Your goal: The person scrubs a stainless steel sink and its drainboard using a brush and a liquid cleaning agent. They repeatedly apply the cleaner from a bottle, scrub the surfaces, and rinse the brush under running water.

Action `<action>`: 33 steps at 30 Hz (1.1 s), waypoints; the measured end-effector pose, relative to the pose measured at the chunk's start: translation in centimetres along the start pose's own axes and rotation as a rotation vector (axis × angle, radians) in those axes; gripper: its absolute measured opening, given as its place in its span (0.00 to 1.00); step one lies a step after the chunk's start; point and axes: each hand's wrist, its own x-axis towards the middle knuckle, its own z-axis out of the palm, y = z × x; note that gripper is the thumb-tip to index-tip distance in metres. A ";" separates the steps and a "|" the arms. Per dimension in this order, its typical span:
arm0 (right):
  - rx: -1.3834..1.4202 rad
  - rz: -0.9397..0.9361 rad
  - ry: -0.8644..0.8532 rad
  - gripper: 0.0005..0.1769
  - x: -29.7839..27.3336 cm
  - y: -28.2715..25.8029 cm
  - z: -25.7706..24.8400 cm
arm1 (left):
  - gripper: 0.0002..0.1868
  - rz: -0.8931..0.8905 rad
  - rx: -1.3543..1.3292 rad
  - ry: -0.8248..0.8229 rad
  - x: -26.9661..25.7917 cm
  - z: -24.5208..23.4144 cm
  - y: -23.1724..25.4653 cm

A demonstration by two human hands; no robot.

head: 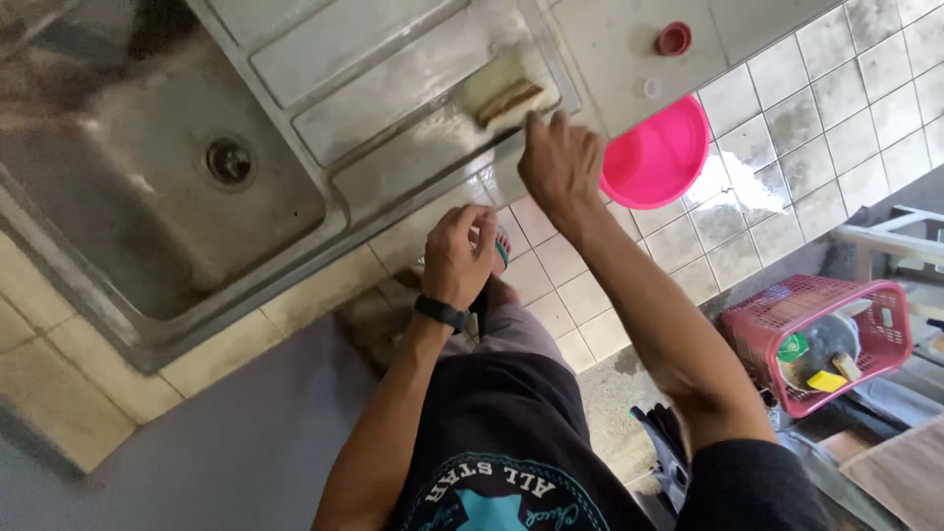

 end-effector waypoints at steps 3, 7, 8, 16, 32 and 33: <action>-0.028 0.083 0.012 0.06 1.5 3.3 0.1 | 0.06 -0.015 -0.028 -0.039 -0.2 0.3 -0.4; 0.042 -0.015 -0.073 0.10 -1.3 2.0 -2.7 | 0.09 -0.020 -0.011 -0.089 -0.2 -0.1 -0.4; 0.048 0.045 -0.153 0.11 -1.1 2.4 -3.4 | 0.09 -0.056 -0.023 -0.103 -0.5 0.0 -0.4; 0.057 0.016 -0.527 0.17 1.0 -0.8 -0.7 | 0.16 -0.144 0.011 -0.162 -1.2 -1.4 -0.1; -0.040 0.097 -0.273 0.21 -4.1 1.5 -2.6 | 0.13 -0.125 0.012 -0.074 -3.3 -0.7 -0.6; -0.062 0.102 -0.325 0.26 -4.6 0.6 -2.7 | 0.12 -0.131 0.013 -0.053 -3.3 -0.6 -0.6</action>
